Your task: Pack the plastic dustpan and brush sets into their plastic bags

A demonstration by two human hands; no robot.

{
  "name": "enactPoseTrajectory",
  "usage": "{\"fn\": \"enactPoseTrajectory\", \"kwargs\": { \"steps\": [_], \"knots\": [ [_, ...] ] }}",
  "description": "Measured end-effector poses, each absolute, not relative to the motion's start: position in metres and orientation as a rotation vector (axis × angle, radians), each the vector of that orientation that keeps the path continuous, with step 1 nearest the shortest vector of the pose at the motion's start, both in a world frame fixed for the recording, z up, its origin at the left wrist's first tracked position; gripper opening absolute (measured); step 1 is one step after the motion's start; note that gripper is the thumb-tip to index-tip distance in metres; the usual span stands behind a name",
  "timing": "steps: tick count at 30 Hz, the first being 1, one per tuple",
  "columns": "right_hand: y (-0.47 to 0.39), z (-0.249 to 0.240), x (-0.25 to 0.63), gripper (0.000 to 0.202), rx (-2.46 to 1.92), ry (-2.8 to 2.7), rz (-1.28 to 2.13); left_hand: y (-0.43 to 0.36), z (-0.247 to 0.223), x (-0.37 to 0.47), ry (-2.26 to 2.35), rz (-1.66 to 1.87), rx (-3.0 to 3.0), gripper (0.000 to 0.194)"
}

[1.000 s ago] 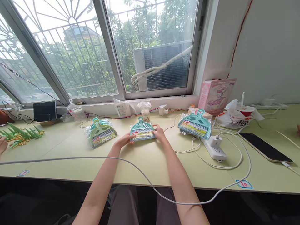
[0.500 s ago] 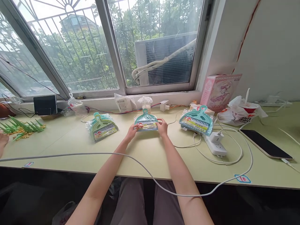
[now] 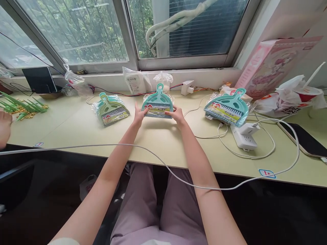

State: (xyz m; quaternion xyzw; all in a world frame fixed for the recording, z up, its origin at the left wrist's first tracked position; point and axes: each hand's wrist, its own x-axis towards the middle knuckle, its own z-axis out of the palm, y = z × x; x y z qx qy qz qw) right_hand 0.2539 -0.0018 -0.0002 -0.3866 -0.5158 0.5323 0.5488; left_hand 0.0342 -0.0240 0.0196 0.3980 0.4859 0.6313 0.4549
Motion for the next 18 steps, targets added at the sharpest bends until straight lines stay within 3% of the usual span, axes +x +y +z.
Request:
{"fn": "enactPoseTrajectory", "kwargs": {
  "steps": [7,15,18],
  "knots": [
    [0.004,-0.011,0.267,0.068,-0.953,-1.386,1.226,-0.024,0.011,0.029,1.303,1.229,1.243,0.037],
    [-0.021,-0.006,0.226,0.08,-0.857,-1.643,1.402,-0.083,0.005,-0.043,1.468,1.458,1.173,0.035],
    [-0.029,-0.009,0.213,0.068,-0.814,-1.662,1.456,-0.108,-0.002,-0.098,1.659,1.531,1.184,0.031]
  ]
}}
